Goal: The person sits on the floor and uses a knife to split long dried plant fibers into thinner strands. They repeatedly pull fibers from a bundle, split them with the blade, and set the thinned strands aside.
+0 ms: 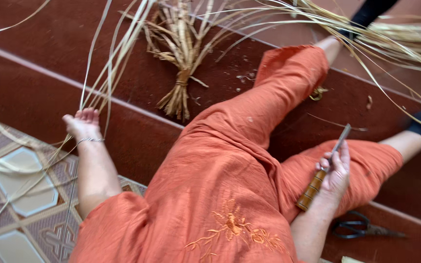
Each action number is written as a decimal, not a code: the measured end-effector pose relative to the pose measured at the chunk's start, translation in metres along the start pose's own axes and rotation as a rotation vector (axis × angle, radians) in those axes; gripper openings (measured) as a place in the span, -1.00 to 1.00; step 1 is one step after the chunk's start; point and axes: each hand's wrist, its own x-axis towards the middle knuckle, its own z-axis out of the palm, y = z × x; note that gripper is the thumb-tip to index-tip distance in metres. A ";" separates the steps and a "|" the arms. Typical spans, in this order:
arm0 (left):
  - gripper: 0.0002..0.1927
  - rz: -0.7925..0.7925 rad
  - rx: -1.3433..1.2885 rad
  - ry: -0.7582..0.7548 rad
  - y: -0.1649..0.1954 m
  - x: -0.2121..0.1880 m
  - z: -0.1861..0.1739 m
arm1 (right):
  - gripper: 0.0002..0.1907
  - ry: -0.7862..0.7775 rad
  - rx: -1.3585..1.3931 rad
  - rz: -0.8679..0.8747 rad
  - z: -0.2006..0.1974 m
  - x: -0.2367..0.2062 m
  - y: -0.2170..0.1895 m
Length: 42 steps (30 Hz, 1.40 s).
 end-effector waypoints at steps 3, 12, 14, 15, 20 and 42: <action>-0.50 -0.018 0.307 -0.065 -0.011 -0.012 0.015 | -0.47 -0.041 0.043 -0.019 -0.007 -0.003 -0.002; -0.86 0.163 0.794 -0.910 -0.150 -0.127 0.158 | -0.42 0.049 0.185 0.002 -0.020 -0.005 -0.004; -0.78 0.157 0.912 -1.162 -0.196 -0.166 0.191 | -0.45 0.033 0.233 0.006 -0.023 -0.003 -0.005; -0.80 0.194 0.976 -1.251 -0.219 -0.185 0.207 | -0.47 0.025 0.256 0.009 -0.024 -0.001 -0.005; -0.87 0.790 1.168 -1.650 -0.326 -0.252 0.281 | -0.55 0.081 0.275 0.020 -0.031 0.018 -0.006; -0.60 1.612 1.908 -1.585 -0.574 -0.370 0.470 | -0.32 0.203 0.330 0.196 -0.051 0.087 -0.024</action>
